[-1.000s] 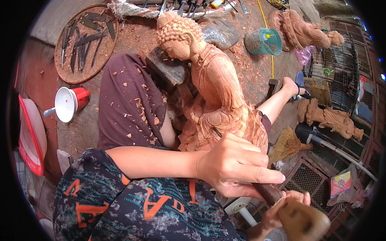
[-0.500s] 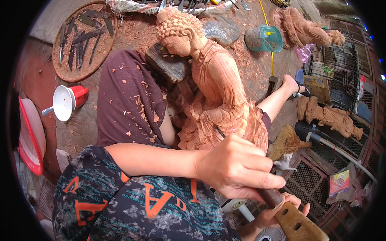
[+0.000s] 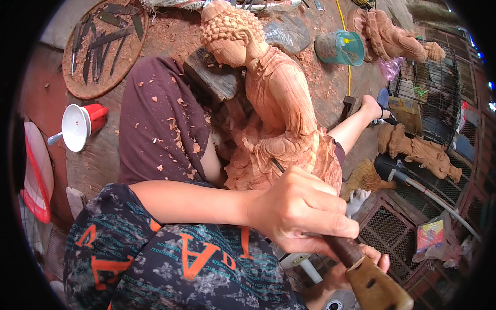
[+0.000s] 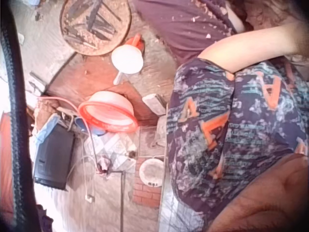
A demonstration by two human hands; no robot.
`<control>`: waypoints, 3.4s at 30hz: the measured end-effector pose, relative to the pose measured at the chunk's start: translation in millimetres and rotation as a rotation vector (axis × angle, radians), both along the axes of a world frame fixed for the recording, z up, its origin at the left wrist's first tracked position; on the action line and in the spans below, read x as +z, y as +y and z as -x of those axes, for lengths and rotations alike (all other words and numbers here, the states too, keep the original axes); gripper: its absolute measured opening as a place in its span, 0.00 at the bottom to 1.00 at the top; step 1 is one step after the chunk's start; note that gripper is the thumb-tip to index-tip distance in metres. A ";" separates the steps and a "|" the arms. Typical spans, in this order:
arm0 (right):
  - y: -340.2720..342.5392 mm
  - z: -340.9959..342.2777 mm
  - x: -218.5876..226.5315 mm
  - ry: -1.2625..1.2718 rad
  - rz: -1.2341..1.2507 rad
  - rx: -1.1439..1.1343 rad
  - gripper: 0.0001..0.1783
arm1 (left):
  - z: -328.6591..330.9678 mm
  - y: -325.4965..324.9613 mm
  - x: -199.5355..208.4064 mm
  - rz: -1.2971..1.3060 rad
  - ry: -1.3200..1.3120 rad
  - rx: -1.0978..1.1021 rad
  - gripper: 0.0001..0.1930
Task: The person carves a wooden Buddha statue using a chisel and a wooden mallet. They repeatedly strike the chisel to shape the wood, occasionally switching tools from a collection nearby.
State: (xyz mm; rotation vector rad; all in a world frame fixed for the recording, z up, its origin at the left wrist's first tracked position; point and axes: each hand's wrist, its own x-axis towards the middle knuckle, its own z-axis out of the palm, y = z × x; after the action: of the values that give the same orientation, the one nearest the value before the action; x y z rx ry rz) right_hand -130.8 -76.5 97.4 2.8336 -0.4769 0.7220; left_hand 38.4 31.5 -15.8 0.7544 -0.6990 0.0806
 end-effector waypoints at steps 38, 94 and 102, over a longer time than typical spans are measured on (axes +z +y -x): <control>-31.0 -22.4 4.6 -0.163 -1.058 -0.254 0.35 | -10.9 -40.9 36.1 -0.498 -0.069 0.081 0.21; -48.1 -66.8 44.3 0.273 -0.583 -0.190 0.32 | -13.0 -27.5 15.6 -0.339 0.221 0.122 0.24; -23.2 -91.8 50.8 0.076 -0.738 -0.165 0.42 | -13.2 -36.1 25.4 -0.269 0.322 0.116 0.23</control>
State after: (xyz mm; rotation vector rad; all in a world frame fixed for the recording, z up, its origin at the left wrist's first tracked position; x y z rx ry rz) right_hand -39.0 -99.8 148.2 3.3953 -1.1527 0.4645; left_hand 51.6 -4.6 9.6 1.0389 -0.3612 -0.0309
